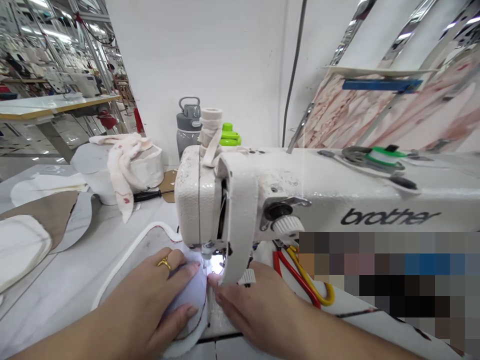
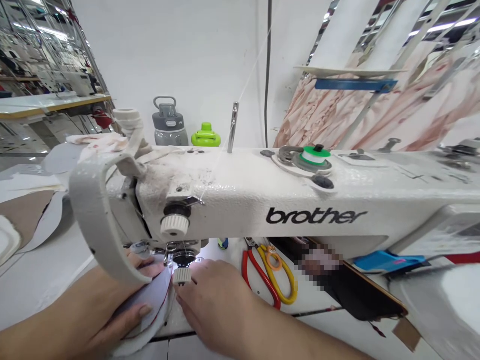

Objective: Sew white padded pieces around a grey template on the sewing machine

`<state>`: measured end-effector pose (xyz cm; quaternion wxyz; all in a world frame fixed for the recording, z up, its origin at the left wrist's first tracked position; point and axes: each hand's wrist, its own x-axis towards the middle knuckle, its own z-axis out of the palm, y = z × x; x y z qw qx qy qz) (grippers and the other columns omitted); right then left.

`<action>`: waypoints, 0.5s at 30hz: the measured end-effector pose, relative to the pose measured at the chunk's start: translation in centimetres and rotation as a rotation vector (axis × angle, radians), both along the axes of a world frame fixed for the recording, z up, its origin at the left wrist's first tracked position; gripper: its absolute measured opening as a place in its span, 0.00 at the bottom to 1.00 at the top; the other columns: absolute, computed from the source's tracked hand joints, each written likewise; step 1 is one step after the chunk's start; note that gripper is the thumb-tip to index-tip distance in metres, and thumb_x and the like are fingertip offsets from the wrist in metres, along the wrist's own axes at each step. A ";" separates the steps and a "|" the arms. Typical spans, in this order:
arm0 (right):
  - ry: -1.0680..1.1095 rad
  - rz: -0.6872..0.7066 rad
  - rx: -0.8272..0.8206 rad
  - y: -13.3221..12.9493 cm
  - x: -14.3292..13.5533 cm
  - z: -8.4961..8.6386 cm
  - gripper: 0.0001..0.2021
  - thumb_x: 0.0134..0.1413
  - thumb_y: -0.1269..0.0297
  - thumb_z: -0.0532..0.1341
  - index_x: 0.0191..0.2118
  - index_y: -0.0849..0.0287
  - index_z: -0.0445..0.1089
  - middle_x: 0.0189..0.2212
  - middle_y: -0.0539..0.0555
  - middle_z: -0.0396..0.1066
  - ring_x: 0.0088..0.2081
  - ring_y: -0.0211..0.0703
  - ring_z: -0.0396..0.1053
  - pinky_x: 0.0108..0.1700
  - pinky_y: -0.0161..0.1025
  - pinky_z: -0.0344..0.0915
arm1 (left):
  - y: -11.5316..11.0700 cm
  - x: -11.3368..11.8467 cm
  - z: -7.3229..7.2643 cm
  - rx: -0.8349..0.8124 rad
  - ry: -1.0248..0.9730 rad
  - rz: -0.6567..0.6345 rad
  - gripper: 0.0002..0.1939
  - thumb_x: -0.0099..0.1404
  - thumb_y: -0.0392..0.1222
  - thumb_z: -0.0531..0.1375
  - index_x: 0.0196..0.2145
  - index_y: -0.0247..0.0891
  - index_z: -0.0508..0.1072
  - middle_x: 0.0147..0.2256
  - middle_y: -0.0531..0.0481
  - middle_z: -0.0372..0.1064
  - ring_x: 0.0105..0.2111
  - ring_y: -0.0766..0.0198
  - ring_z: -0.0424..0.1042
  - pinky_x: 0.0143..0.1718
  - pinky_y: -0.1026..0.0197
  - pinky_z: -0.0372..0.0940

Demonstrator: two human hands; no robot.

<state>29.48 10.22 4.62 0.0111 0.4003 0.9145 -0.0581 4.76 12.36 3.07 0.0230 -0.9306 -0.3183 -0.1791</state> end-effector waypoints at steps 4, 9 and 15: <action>0.001 0.018 -0.030 0.1 0.2 0.1 0.13 0.69 0.65 0.51 0.44 0.58 0.73 0.37 0.57 0.76 0.38 0.51 0.72 0.38 0.44 0.66 | 0.2 -0.5 1.0 0.080 0.114 -0.080 0.27 0.64 0.56 0.60 0.56 0.41 0.68 0.49 0.43 0.75 0.45 0.52 0.77 0.41 0.55 0.74; 0.015 0.013 -0.022 0.1 0.4 0.1 0.13 0.68 0.65 0.51 0.38 0.58 0.72 0.39 0.57 0.76 0.40 0.51 0.73 0.39 0.44 0.65 | -0.8 0.4 0.9 0.210 0.191 -0.047 0.36 0.54 0.62 0.65 0.51 0.31 0.72 0.48 0.30 0.75 0.43 0.41 0.77 0.38 0.47 0.75; 0.062 0.189 0.053 -0.3 0.5 0.0 0.08 0.64 0.66 0.56 0.44 0.59 0.72 0.32 0.51 0.75 0.32 0.44 0.70 0.32 0.42 0.60 | -1.2 0.7 -0.3 0.125 0.191 -0.009 0.13 0.60 0.40 0.57 0.43 0.40 0.72 0.47 0.38 0.76 0.40 0.48 0.78 0.35 0.50 0.75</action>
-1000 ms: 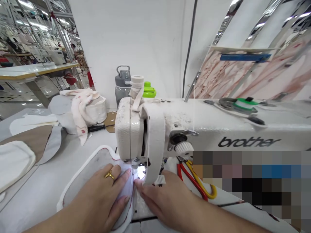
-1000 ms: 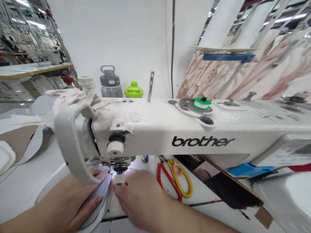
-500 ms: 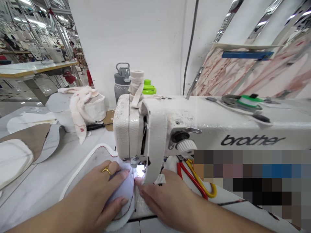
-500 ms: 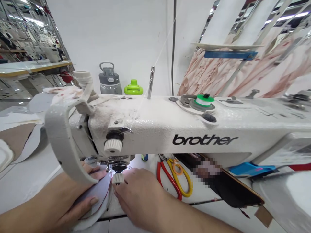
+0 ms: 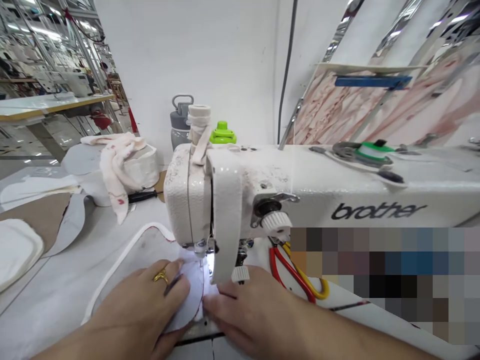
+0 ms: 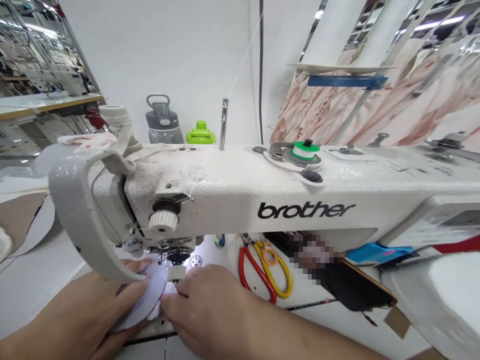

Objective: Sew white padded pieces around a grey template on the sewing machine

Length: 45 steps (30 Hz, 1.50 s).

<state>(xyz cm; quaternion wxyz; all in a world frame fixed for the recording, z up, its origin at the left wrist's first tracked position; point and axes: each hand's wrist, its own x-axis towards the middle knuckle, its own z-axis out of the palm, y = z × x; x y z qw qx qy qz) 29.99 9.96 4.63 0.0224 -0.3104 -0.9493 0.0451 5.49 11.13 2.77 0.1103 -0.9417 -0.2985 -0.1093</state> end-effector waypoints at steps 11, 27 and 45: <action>-0.001 -0.069 -0.057 0.0 -0.3 0.5 0.10 0.67 0.64 0.54 0.47 0.60 0.70 0.35 0.52 0.77 0.36 0.47 0.73 0.34 0.44 0.62 | 0.9 0.6 2.6 -0.064 -0.034 -0.095 0.11 0.65 0.37 0.50 0.35 0.40 0.72 0.36 0.41 0.78 0.32 0.49 0.79 0.27 0.51 0.74; 0.065 -0.212 -0.011 -0.2 -0.7 -0.1 0.18 0.70 0.63 0.49 0.38 0.60 0.75 0.38 0.58 0.78 0.37 0.51 0.73 0.39 0.45 0.67 | 1.1 0.3 2.7 -0.126 -0.082 -0.066 0.11 0.64 0.35 0.49 0.35 0.44 0.70 0.37 0.46 0.77 0.32 0.54 0.76 0.27 0.56 0.69; 0.017 -0.350 0.148 -0.1 -2.5 -1.1 0.11 0.63 0.66 0.52 0.41 0.59 0.71 0.28 0.58 0.74 0.32 0.52 0.72 0.32 0.42 0.59 | 0.2 0.3 0.4 -0.220 -0.134 0.020 0.09 0.62 0.37 0.48 0.34 0.43 0.67 0.31 0.47 0.67 0.30 0.51 0.67 0.30 0.53 0.57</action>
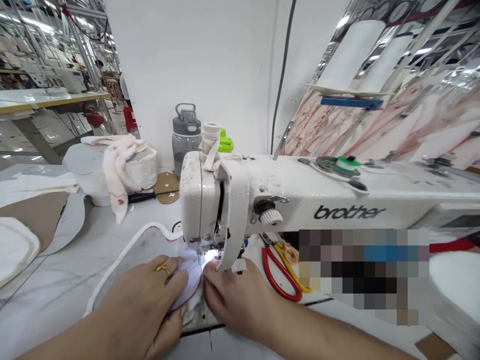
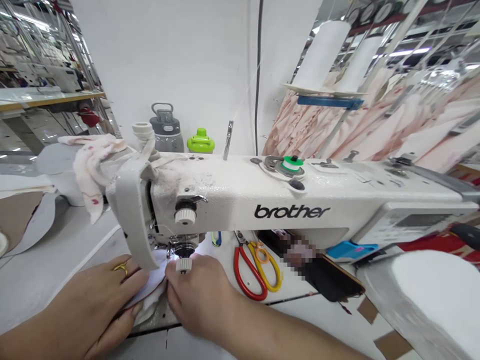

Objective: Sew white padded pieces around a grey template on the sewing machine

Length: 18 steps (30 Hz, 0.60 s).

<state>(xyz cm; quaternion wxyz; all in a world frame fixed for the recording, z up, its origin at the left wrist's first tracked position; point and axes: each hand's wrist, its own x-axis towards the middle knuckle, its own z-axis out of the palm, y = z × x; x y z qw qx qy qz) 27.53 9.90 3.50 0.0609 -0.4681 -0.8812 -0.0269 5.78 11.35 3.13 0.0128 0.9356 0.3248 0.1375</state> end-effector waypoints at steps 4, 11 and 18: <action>0.007 -0.009 0.019 0.0 0.2 0.2 0.11 0.61 0.66 0.52 0.41 0.58 0.71 0.27 0.57 0.74 0.31 0.52 0.72 0.31 0.42 0.59 | 0.1 -0.1 -0.4 -0.003 -0.009 0.015 0.09 0.62 0.37 0.48 0.34 0.43 0.67 0.32 0.47 0.68 0.31 0.51 0.68 0.31 0.53 0.59; -0.040 0.023 -0.025 0.0 0.0 0.0 0.13 0.58 0.62 0.55 0.45 0.59 0.69 0.29 0.56 0.75 0.30 0.52 0.72 0.31 0.41 0.60 | 0.6 0.3 0.3 0.205 -0.025 -0.046 0.10 0.56 0.36 0.50 0.31 0.42 0.70 0.28 0.46 0.71 0.23 0.56 0.69 0.22 0.58 0.61; 0.056 0.004 -0.031 0.2 0.8 0.1 0.10 0.63 0.65 0.52 0.40 0.59 0.71 0.31 0.58 0.75 0.35 0.51 0.72 0.37 0.42 0.64 | 0.5 0.1 -0.6 0.154 0.084 0.009 0.11 0.51 0.37 0.54 0.33 0.43 0.72 0.31 0.45 0.72 0.27 0.52 0.71 0.24 0.56 0.64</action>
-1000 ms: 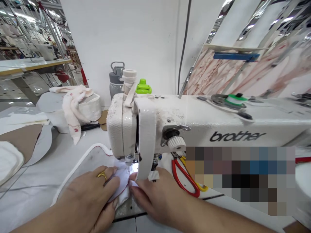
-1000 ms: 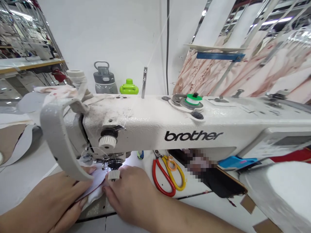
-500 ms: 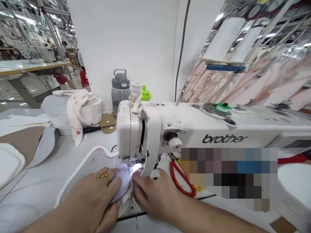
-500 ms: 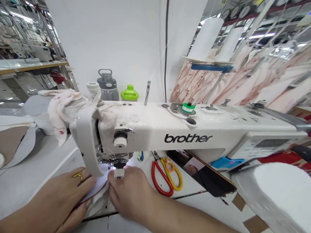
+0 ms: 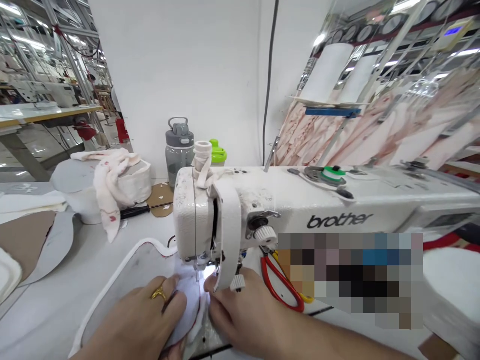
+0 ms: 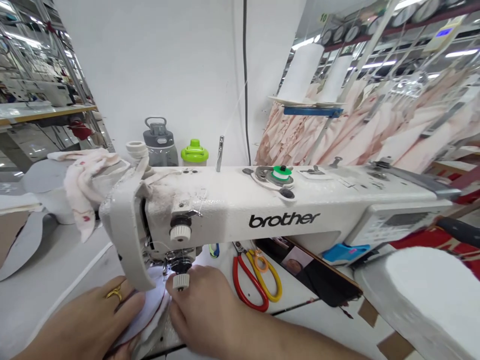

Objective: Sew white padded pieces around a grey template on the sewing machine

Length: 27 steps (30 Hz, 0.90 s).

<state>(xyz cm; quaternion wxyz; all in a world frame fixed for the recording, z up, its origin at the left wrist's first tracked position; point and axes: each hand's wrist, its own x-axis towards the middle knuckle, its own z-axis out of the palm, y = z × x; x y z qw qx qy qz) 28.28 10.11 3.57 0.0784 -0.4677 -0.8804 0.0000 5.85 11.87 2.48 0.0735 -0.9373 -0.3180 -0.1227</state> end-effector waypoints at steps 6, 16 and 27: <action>0.038 0.109 -0.079 0.2 1.1 1.3 0.08 0.62 0.67 0.54 0.37 0.58 0.71 0.31 0.56 0.75 0.34 0.46 0.71 0.38 0.40 0.64 | 0.3 -1.1 -0.4 -0.013 0.072 -0.066 0.15 0.55 0.44 0.56 0.40 0.42 0.73 0.34 0.43 0.74 0.31 0.50 0.73 0.25 0.56 0.66; -0.185 0.272 -0.156 0.0 1.0 1.5 0.07 0.64 0.66 0.56 0.41 0.57 0.71 0.32 0.50 0.77 0.35 0.46 0.74 0.35 0.41 0.66 | 1.3 -1.1 0.2 0.151 0.110 -0.165 0.23 0.56 0.38 0.57 0.50 0.43 0.73 0.45 0.40 0.78 0.36 0.49 0.79 0.28 0.55 0.74; -0.207 0.215 -0.110 0.2 0.8 0.8 0.04 0.60 0.65 0.60 0.39 0.55 0.72 0.30 0.49 0.77 0.31 0.47 0.75 0.29 0.40 0.64 | 1.3 -0.7 0.8 0.314 0.161 -0.206 0.22 0.53 0.39 0.57 0.47 0.39 0.76 0.41 0.37 0.80 0.33 0.48 0.81 0.26 0.55 0.77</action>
